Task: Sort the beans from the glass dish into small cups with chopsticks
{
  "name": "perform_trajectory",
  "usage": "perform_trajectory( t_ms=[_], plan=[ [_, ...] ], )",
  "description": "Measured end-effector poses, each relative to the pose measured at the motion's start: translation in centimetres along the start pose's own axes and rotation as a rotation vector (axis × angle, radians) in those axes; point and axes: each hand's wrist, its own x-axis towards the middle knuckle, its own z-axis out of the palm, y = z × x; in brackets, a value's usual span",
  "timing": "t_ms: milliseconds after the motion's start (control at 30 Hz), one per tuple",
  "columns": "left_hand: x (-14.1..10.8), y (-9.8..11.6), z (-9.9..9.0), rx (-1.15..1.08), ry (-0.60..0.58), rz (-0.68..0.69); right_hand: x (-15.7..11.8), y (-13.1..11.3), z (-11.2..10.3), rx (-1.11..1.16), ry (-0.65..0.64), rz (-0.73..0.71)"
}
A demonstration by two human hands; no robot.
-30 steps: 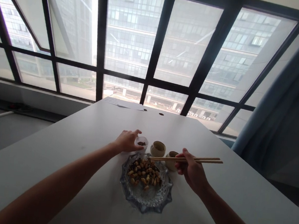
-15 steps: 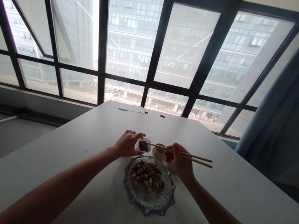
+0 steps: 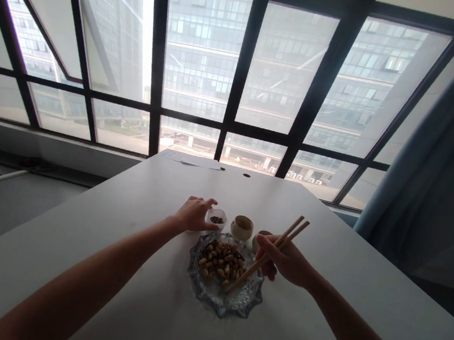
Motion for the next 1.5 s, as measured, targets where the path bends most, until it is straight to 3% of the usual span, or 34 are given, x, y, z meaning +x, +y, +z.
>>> perform_trajectory(
  t_ms=[200, 267, 333, 433, 500, 667, 767, 933, 1067, 1300, 1500],
  plan=[
    [-3.2, -1.8, -0.4, 0.005, 0.105, -0.019, 0.8, 1.1, 0.6, 0.037, 0.331, -0.163],
    [-4.5, -2.7, -0.2, -0.054, 0.152, -0.06, 0.7, 1.0, 0.2, 0.038, 0.362, -0.188],
    [-5.6, -3.4, 0.2, -0.153, 0.198, -0.084, 0.4, 0.8, -0.1, 0.023, 0.3, -0.171],
    [-6.8, -4.0, 1.0, -0.28, 0.243, -0.087, -0.2, 0.5, -0.2, -0.016, 0.066, -0.071],
    [-7.3, -4.1, 1.4, -0.319, 0.257, -0.086, -0.5, 0.4, 0.0, -0.032, 0.002, -0.039],
    [-7.6, -4.0, 1.9, -0.338, 0.234, -0.1, -0.1, 0.4, 0.2, -0.036, 0.248, -0.13],
    [-7.5, -4.0, 1.8, -0.327, 0.158, -0.168, 0.0, 0.5, 0.4, -0.041, 0.315, -0.179],
    [-7.4, -3.7, 1.4, -0.319, 0.103, -0.213, -0.7, 1.2, 1.7, -0.072, 0.166, -0.243],
    [-7.4, -3.6, 1.3, -0.32, 0.089, -0.218, -1.1, 1.7, 3.0, -0.238, 0.061, -0.352],
    [-7.4, -3.5, 1.2, -0.358, 0.089, -0.202, -1.5, 1.4, 3.8, -0.414, 0.084, -0.612],
    [-7.4, -3.7, 1.5, -0.382, 0.085, -0.201, -1.5, 1.6, 4.4, -0.442, 0.067, -0.652]
  ],
)
